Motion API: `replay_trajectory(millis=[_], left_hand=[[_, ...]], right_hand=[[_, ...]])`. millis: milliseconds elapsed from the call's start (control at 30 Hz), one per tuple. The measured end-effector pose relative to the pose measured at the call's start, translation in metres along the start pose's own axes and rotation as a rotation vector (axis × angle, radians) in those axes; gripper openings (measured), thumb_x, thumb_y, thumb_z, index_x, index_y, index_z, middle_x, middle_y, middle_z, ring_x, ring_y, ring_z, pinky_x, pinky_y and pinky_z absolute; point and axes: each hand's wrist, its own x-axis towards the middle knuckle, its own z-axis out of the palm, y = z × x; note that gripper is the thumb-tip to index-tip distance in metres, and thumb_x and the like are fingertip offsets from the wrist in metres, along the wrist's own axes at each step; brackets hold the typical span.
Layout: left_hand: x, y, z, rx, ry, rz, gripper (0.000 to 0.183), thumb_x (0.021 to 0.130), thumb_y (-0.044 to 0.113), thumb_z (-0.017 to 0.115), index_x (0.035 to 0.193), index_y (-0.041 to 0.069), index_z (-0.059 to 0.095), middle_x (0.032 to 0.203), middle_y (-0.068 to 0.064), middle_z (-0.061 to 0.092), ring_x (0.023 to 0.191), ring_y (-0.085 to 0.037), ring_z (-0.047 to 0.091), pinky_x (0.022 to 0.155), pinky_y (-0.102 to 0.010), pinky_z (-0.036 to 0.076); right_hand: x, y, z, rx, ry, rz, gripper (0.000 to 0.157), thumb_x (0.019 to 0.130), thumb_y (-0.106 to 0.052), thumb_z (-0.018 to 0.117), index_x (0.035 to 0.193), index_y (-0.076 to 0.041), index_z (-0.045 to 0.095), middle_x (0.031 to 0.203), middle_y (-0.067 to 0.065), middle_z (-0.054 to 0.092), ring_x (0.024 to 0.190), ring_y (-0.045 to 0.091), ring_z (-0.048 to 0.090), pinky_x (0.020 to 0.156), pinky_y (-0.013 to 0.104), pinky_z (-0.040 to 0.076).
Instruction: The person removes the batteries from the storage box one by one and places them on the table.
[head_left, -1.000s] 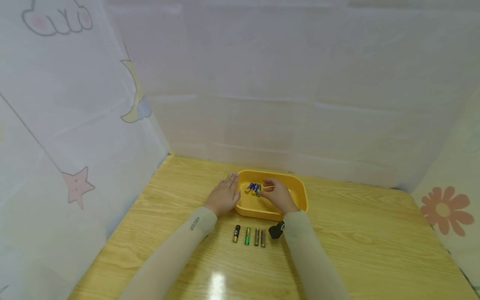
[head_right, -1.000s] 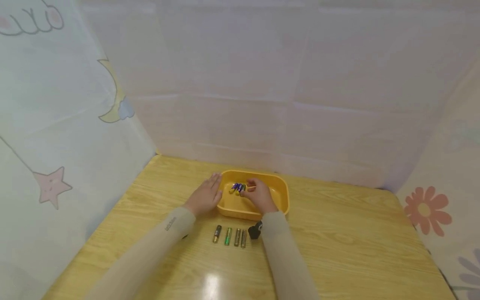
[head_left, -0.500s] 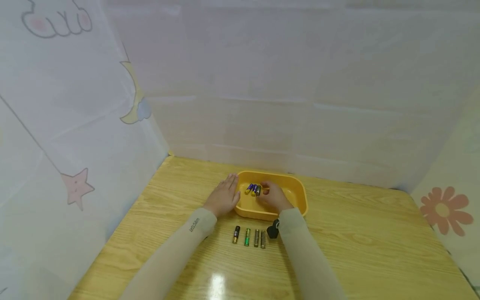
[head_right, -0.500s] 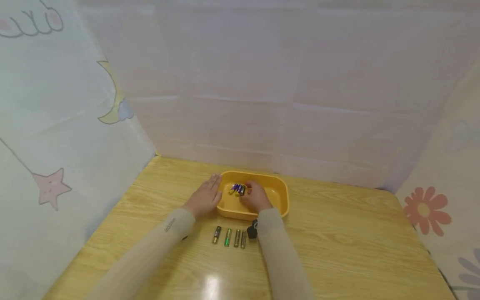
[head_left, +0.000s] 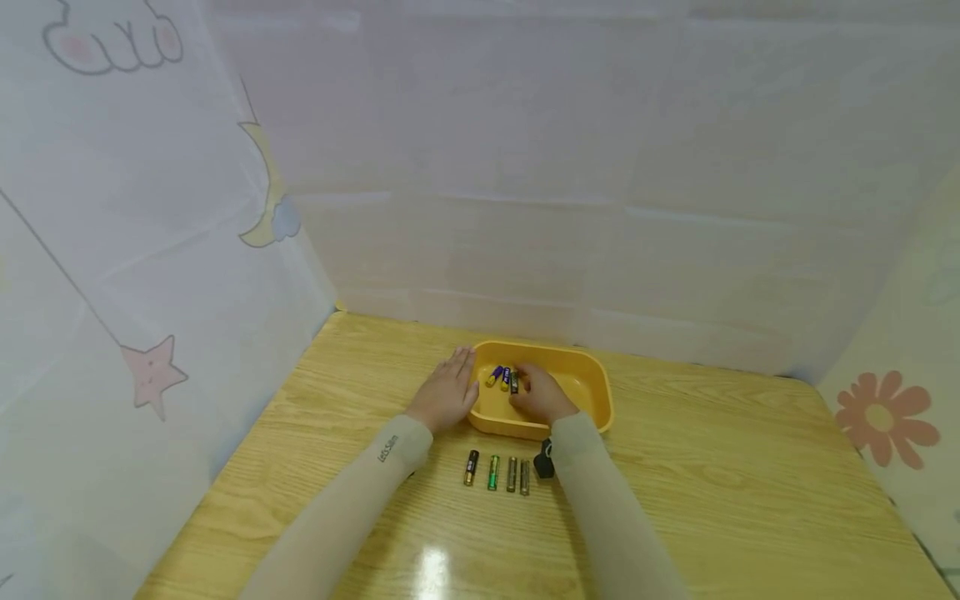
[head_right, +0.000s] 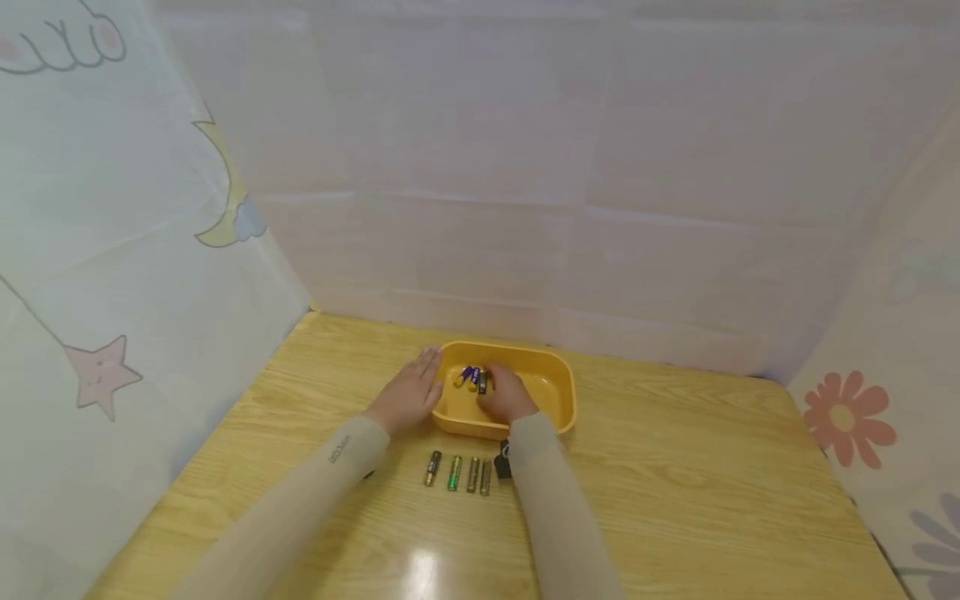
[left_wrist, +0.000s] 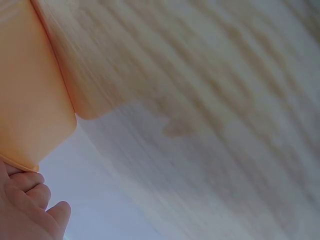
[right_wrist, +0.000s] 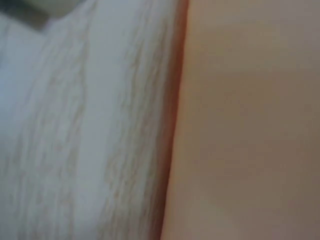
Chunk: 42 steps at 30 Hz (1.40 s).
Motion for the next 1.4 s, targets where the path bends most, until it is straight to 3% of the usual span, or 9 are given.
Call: replay_trajectory(millis=[233, 500, 967, 1400], left_hand=[[0.0006, -0.0001, 0.0, -0.008, 0.001, -0.005, 0.063, 0.11, 0.032, 0.03, 0.161, 0.0, 0.013, 0.168, -0.015, 0.012, 0.155, -0.028, 0.01, 0.125, -0.049, 0.017], [-0.0007, 0.0004, 0.0001, -0.014, -0.002, -0.002, 0.063, 0.11, 0.032, 0.03, 0.161, 0.0, 0.011, 0.168, -0.016, 0.011, 0.155, -0.029, 0.009, 0.125, -0.049, 0.016], [-0.001, 0.0024, -0.0003, -0.003, 0.001, -0.006, 0.062, 0.111, 0.032, 0.03, 0.161, -0.001, 0.012, 0.168, -0.018, 0.014, 0.155, -0.029, 0.009, 0.125, -0.048, 0.017], [-0.0013, 0.002, -0.0008, -0.001, 0.01, 0.0, 0.062, 0.111, 0.032, 0.03, 0.161, -0.001, 0.014, 0.167, -0.019, 0.017, 0.155, -0.03, 0.012, 0.125, -0.049, 0.018]], right_hand=[[0.0032, 0.0001, 0.001, -0.058, 0.023, -0.019, 0.06, 0.093, -0.007, 0.072, 0.147, 0.004, 0.047, 0.145, 0.023, 0.052, 0.129, 0.04, 0.053, 0.106, 0.056, 0.046], [-0.0018, -0.0015, 0.0015, -0.068, 0.059, 0.008, 0.054, 0.089, -0.01, 0.078, 0.136, 0.004, 0.056, 0.121, 0.018, 0.062, 0.099, 0.028, 0.057, 0.089, 0.048, 0.052], [-0.0055, -0.0012, -0.0002, 0.069, 0.108, 0.056, 0.051, 0.082, -0.015, 0.083, 0.126, 0.001, 0.062, 0.116, 0.016, 0.066, 0.101, 0.029, 0.063, 0.083, 0.044, 0.058], [-0.0033, -0.0006, -0.0011, 0.131, 0.143, 0.045, 0.049, 0.083, -0.017, 0.085, 0.123, 0.004, 0.065, 0.109, 0.015, 0.069, 0.097, 0.028, 0.066, 0.087, 0.044, 0.058]])
